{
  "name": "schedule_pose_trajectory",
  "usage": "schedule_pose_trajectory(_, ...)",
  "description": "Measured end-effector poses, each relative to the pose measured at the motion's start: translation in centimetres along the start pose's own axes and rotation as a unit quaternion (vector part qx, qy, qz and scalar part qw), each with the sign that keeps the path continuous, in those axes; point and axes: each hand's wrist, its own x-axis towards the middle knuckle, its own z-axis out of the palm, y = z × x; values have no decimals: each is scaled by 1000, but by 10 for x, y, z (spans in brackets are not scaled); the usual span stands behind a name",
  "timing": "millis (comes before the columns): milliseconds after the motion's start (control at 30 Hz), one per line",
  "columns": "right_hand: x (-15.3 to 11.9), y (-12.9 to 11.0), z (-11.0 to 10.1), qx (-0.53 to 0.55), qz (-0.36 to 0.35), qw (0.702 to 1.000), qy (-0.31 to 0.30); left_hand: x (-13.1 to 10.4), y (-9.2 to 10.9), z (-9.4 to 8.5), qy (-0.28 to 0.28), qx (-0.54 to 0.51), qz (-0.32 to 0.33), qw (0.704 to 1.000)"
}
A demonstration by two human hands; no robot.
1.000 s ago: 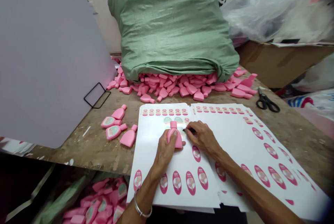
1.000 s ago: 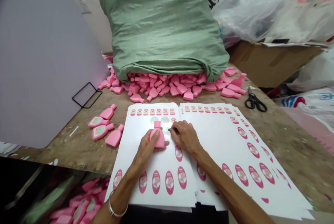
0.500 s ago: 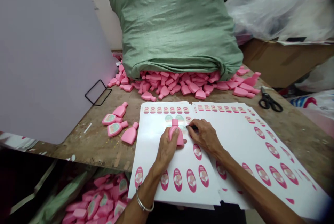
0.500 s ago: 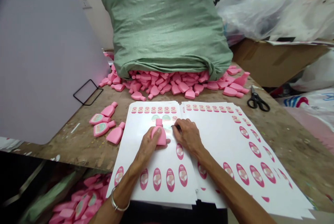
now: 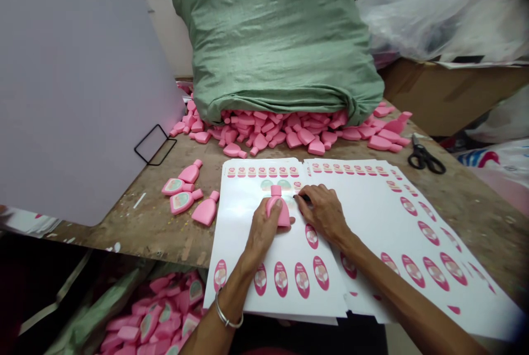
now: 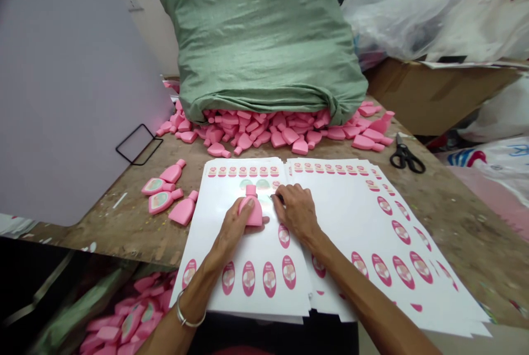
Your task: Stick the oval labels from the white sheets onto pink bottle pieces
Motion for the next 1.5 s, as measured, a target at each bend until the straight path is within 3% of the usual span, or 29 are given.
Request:
schedule_pose_trajectory(300, 1, -2, 5, 62, -42, 995, 72, 4, -1, -2, -5, -50, -18, 999)
schedule_pose_trajectory(367, 0, -3, 1, 105, -13, 991, 83, 4, -2, -4, -8, -73, -18, 997)
schedule_pose_trajectory(467, 0, -5, -12, 232, 104, 963, 86, 3, -1, -5, -14, -109, -15, 994)
schedule_pose_trajectory(600, -2, -15, -37, 354, 200, 913, 42, -6, 6, -5, -15, -136, 3, 991)
schedule_pose_trajectory(767, -9, -41, -50, 400, 184, 897, -29, -24, 20, -1, -24, -164, 2, 986)
schedule_pose_trajectory(967, -12, -63, -52, 412, 166, 895, -34, -36, 28, -1, -18, -200, -23, 979)
schedule_pose_trajectory(1333, -13, -78, -54, 390, 155, 908, -2, -40, 33, -3, -25, -226, -26, 973)
schedule_pose_trajectory(1500, -13, -75, -49, 353, 115, 929, 10, -44, 35, -7, -79, -201, 25, 976)
